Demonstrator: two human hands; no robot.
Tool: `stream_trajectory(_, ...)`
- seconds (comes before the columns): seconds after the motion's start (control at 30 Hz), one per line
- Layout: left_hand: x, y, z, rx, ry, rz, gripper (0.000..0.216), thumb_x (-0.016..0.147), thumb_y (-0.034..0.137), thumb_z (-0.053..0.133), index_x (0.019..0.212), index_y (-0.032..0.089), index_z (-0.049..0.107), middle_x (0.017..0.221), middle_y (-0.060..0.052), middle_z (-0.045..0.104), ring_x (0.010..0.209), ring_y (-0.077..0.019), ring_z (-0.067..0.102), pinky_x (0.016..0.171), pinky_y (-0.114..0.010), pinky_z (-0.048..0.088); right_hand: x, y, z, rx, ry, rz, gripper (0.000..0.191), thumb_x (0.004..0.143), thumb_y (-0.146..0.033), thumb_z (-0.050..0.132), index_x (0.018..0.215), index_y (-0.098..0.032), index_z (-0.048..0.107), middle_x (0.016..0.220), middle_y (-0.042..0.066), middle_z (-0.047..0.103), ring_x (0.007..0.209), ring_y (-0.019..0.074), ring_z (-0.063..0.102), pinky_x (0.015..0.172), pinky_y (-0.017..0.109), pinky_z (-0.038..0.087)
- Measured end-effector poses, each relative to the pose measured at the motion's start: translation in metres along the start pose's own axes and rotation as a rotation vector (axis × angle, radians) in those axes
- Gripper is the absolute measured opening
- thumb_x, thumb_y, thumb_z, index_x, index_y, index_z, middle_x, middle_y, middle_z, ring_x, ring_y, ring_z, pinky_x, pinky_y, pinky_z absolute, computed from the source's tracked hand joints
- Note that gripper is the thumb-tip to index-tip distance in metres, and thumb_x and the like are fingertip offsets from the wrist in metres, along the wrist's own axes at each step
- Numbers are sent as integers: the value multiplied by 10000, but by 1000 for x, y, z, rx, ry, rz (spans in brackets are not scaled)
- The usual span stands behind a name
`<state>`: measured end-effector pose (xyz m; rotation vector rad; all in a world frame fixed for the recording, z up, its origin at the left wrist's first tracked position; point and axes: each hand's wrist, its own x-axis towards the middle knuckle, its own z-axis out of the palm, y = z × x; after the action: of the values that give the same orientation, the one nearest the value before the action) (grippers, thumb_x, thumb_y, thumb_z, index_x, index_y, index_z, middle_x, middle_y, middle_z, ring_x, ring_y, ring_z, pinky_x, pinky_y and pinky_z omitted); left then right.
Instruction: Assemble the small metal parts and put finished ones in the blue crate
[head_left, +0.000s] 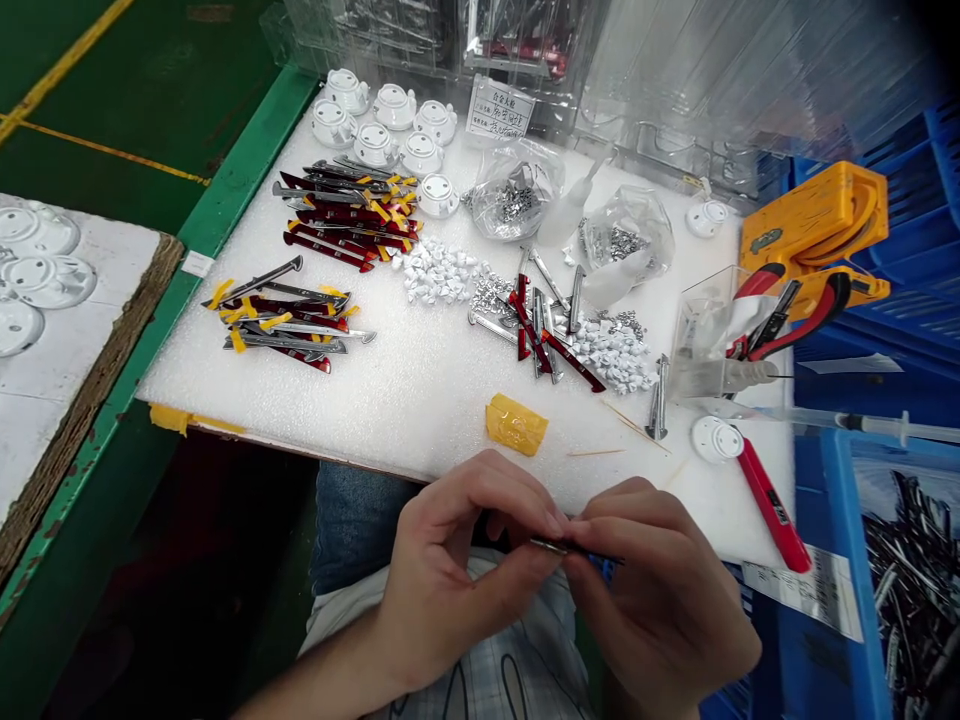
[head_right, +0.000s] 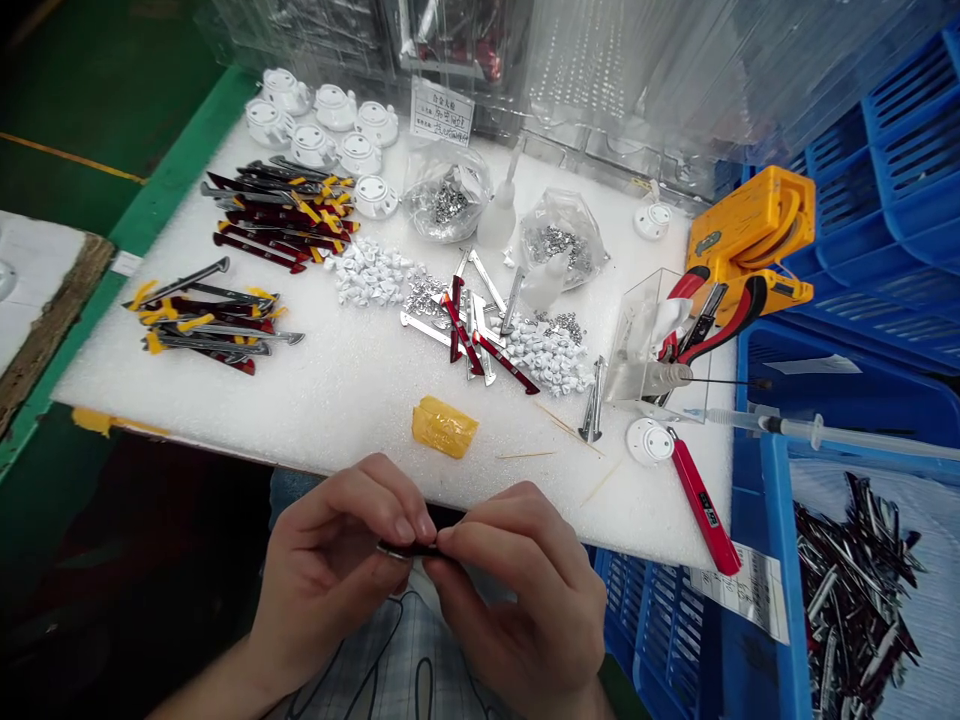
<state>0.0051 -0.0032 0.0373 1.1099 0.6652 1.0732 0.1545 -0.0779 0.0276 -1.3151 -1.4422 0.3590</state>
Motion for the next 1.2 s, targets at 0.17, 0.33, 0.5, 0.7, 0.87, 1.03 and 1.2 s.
stream_trajectory(0.17,-2,-2,0,28,-18,10,219,1031,230,871,853,242,744,796,-22,780,691,-157,673,635,-257,550,-1,-1,2,2,-11,-13,273,973,18,765,1156,-184,779,910,37,767,740,176,690,593,323,571)
stream_trajectory(0.33,-1,-4,0,79,13,36,230,888,64,780,798,239,660,733,19,701,656,-130,614,598,-212,500,3,2,-4,-17,-58,4,249,985,-29,781,1165,-201,785,918,23,762,758,182,690,607,329,561)
stream_trajectory(0.5,-3,-11,-9,87,56,-69,200,833,46,723,768,229,675,739,31,680,559,-93,513,540,-206,473,5,23,-31,-305,53,47,179,1017,-108,825,1129,-245,804,976,15,748,867,200,688,743,355,549)
stream_trajectory(0.7,-4,-20,-19,61,50,-146,173,859,57,739,802,221,744,768,22,706,561,-85,532,520,-190,466,6,41,-43,-591,-154,25,114,1119,-207,757,1224,-241,785,1115,47,742,1052,222,703,919,357,582)
stream_trajectory(0.87,-3,-22,-20,40,28,-172,166,857,58,742,806,215,754,772,26,696,573,-82,552,528,-179,477,5,47,-40,-564,-236,35,102,1126,-147,719,1144,-244,744,1090,28,723,1024,200,685,915,327,574)
stream_trajectory(1.03,-4,-23,-21,29,31,-183,173,859,49,737,811,214,756,783,29,691,558,-73,544,531,-179,485,6,42,-40,-524,-217,97,102,1148,-185,652,1076,-250,683,1029,9,728,965,188,703,852,303,568)
stream_trajectory(1.2,-3,-23,-19,44,40,-200,167,843,57,726,788,212,750,775,34,684,555,-66,554,529,-163,486,12,36,-26,-398,-75,173,138,1122,-169,641,1030,-269,666,861,-41,689,743,158,669,684,279,521)
